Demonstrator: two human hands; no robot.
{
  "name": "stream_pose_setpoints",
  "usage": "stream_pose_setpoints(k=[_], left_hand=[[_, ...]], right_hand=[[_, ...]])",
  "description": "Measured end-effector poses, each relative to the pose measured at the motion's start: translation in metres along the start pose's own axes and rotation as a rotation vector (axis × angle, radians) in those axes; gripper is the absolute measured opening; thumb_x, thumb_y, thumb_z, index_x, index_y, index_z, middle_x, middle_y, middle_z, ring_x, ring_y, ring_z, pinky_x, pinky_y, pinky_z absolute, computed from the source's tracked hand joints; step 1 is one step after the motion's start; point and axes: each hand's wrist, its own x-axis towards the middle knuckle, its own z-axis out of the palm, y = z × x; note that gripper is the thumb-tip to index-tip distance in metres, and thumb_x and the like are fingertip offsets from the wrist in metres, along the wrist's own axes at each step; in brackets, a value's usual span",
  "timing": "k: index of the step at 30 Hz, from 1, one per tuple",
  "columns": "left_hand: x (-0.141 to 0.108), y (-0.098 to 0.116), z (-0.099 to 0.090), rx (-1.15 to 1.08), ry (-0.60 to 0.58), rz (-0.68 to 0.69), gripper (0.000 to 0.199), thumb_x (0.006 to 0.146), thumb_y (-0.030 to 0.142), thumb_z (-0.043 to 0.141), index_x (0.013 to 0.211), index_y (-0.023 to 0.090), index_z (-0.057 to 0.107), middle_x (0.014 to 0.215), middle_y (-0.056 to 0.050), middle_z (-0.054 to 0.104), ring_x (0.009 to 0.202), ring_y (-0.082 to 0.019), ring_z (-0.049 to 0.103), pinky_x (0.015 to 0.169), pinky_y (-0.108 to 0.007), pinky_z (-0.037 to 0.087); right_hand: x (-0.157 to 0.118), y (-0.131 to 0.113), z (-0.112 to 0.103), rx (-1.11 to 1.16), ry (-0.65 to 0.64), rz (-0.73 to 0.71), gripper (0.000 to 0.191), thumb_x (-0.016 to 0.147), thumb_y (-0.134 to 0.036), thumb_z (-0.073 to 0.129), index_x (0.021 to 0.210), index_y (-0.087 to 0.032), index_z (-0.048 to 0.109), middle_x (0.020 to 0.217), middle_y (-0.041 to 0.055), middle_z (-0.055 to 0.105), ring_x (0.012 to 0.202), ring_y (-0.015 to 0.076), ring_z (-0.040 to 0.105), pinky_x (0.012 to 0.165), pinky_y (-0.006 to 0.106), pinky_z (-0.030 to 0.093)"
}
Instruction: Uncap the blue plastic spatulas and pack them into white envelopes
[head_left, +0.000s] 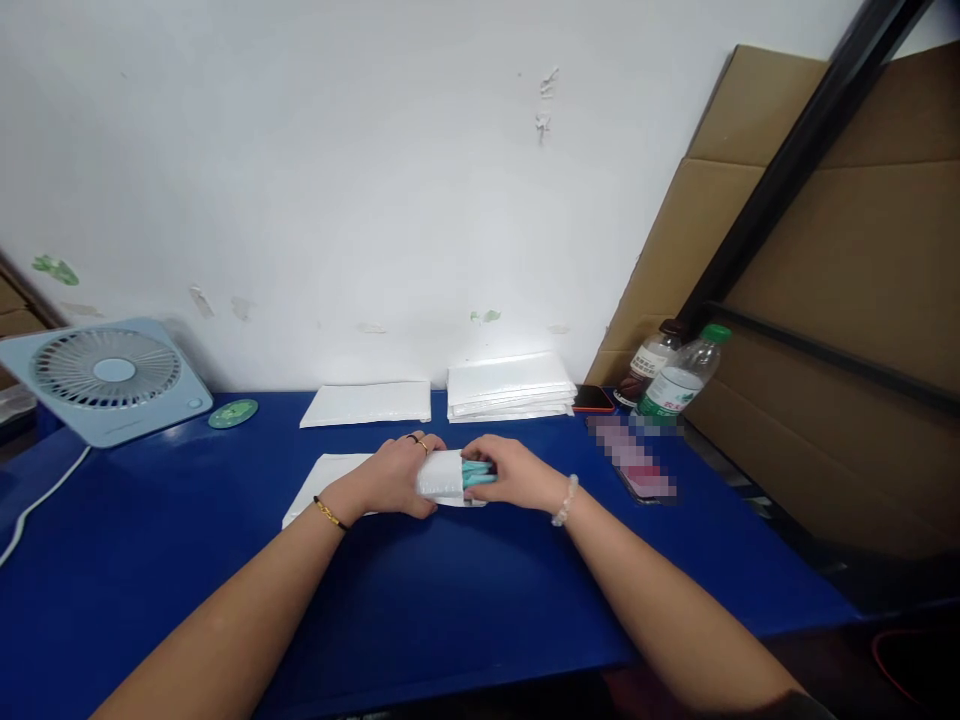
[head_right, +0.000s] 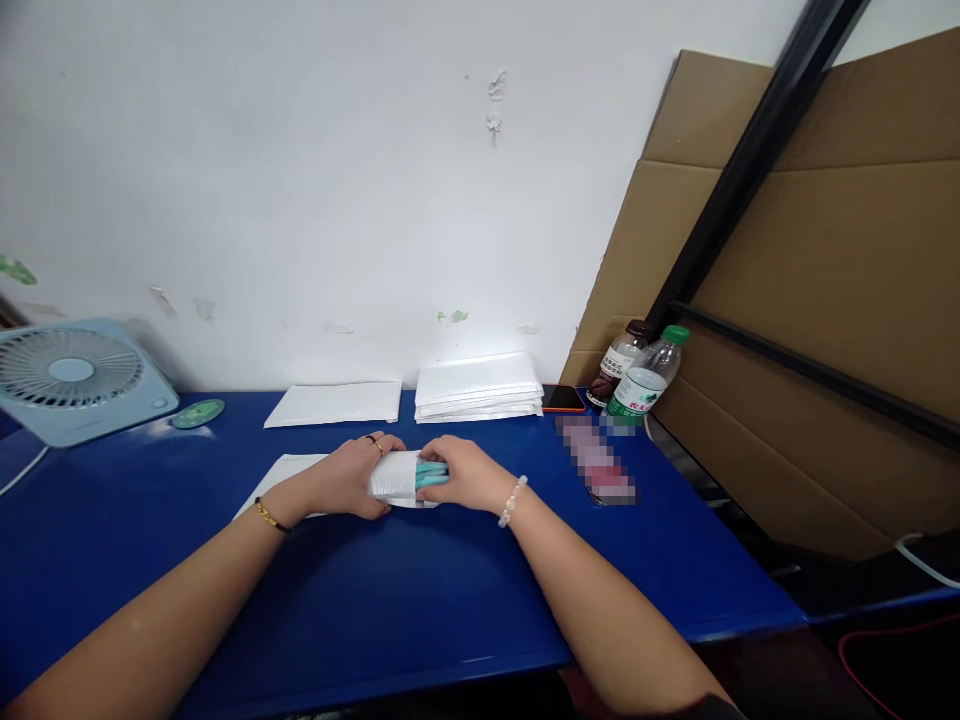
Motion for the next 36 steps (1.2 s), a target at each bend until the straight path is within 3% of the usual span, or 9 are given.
stream_pose_setpoints(k=[5, 7, 12, 16, 22, 25, 29, 33, 36], left_hand=[[0.003, -0.003, 0.003, -0.016, 0.044, -0.067, 0.067, 0.055, 0.047, 0.069, 0.114, 0.023, 0.049, 0.103, -0.007, 0.058, 0.100, -0.028, 0.056, 0.079, -0.034, 0.043], [0.005, -0.002, 0.005, -0.011, 0.061, -0.091, 0.069, 0.055, 0.050, 0.069, 0.115, 0.023, 0.049, 0.104, -0.007, 0.057, 0.103, -0.029, 0.054, 0.081, -0.036, 0.042], [0.006, 0.000, 0.010, -0.009, 0.062, -0.110, 0.075, 0.052, 0.053, 0.071, 0.117, 0.023, 0.049, 0.109, -0.008, 0.055, 0.108, -0.032, 0.051, 0.085, -0.039, 0.041], [0.007, 0.002, 0.012, -0.005, 0.056, -0.110, 0.081, 0.050, 0.055, 0.072, 0.120, 0.022, 0.047, 0.110, -0.009, 0.054, 0.109, -0.033, 0.050, 0.085, -0.041, 0.040], [0.007, 0.006, 0.014, -0.005, 0.065, -0.102, 0.080, 0.050, 0.054, 0.072, 0.120, 0.022, 0.047, 0.111, -0.009, 0.055, 0.110, -0.033, 0.049, 0.088, -0.042, 0.039], [0.006, 0.009, 0.009, -0.026, 0.131, -0.090, 0.078, 0.052, 0.052, 0.072, 0.119, 0.022, 0.047, 0.112, -0.009, 0.055, 0.107, -0.032, 0.050, 0.088, -0.042, 0.039], [0.004, 0.009, 0.003, -0.064, 0.257, -0.089, 0.072, 0.059, 0.048, 0.069, 0.121, 0.022, 0.045, 0.115, -0.009, 0.053, 0.103, -0.030, 0.053, 0.088, -0.040, 0.041], [0.005, 0.002, 0.007, -0.051, 0.208, -0.072, 0.074, 0.061, 0.055, 0.069, 0.124, 0.022, 0.047, 0.119, -0.010, 0.052, 0.108, -0.031, 0.051, 0.090, -0.041, 0.040], [0.005, -0.002, 0.014, -0.043, 0.136, -0.066, 0.051, 0.080, 0.055, 0.051, 0.122, 0.024, 0.051, 0.123, -0.009, 0.052, 0.114, -0.029, 0.048, 0.093, -0.043, 0.038]], right_hand=[[-0.001, 0.026, 0.009, 0.691, 0.527, 0.331, 0.056, 0.087, -0.061, 0.040, 0.127, -0.024, 0.051, 0.135, 0.0084, 0.051, 0.126, 0.0236, 0.045, 0.103, 0.043, 0.038], [0.005, 0.024, 0.021, 0.858, 0.617, 0.418, 0.064, 0.089, -0.064, 0.025, 0.130, -0.022, 0.048, 0.140, 0.0089, 0.046, 0.131, 0.0235, 0.040, 0.106, 0.044, 0.036], [0.019, 0.003, 0.043, 1.111, 0.419, 0.317, 0.069, 0.090, -0.063, 0.019, 0.137, -0.016, 0.041, 0.140, 0.0108, 0.046, 0.132, 0.0216, 0.040, 0.108, 0.042, 0.034], [0.022, -0.005, 0.044, 1.104, 0.527, 0.326, 0.068, 0.090, -0.062, 0.019, 0.139, -0.016, 0.037, 0.144, 0.0091, 0.041, 0.136, 0.0190, 0.032, 0.112, 0.040, 0.028], [0.020, 0.003, 0.037, 1.101, 0.439, 0.271, 0.053, 0.090, -0.052, 0.036, 0.129, -0.018, 0.046, 0.134, 0.0091, 0.052, 0.128, 0.0198, 0.043, 0.107, 0.037, 0.034], [0.011, 0.014, 0.023, 0.886, 0.537, 0.375, 0.044, 0.082, -0.044, 0.055, 0.119, -0.021, 0.051, 0.117, 0.0072, 0.060, 0.112, 0.0210, 0.054, 0.092, 0.034, 0.045], [0.003, 0.017, 0.014, 0.784, 0.309, 0.415, 0.043, 0.076, -0.035, 0.063, 0.114, -0.019, 0.050, 0.079, 0.0007, 0.061, 0.067, 0.0144, 0.059, 0.054, 0.024, 0.045], [0.004, 0.014, 0.022, 0.687, 0.170, 0.375, 0.044, 0.071, -0.018, 0.063, 0.113, -0.017, 0.048, 0.068, -0.0036, 0.055, 0.056, 0.0107, 0.052, 0.047, 0.021, 0.042], [0.006, 0.021, 0.023, 0.539, 0.202, 0.313, 0.042, 0.074, -0.010, 0.054, 0.115, -0.018, 0.050, 0.077, -0.0019, 0.055, 0.055, 0.0089, 0.048, 0.049, 0.022, 0.044]])
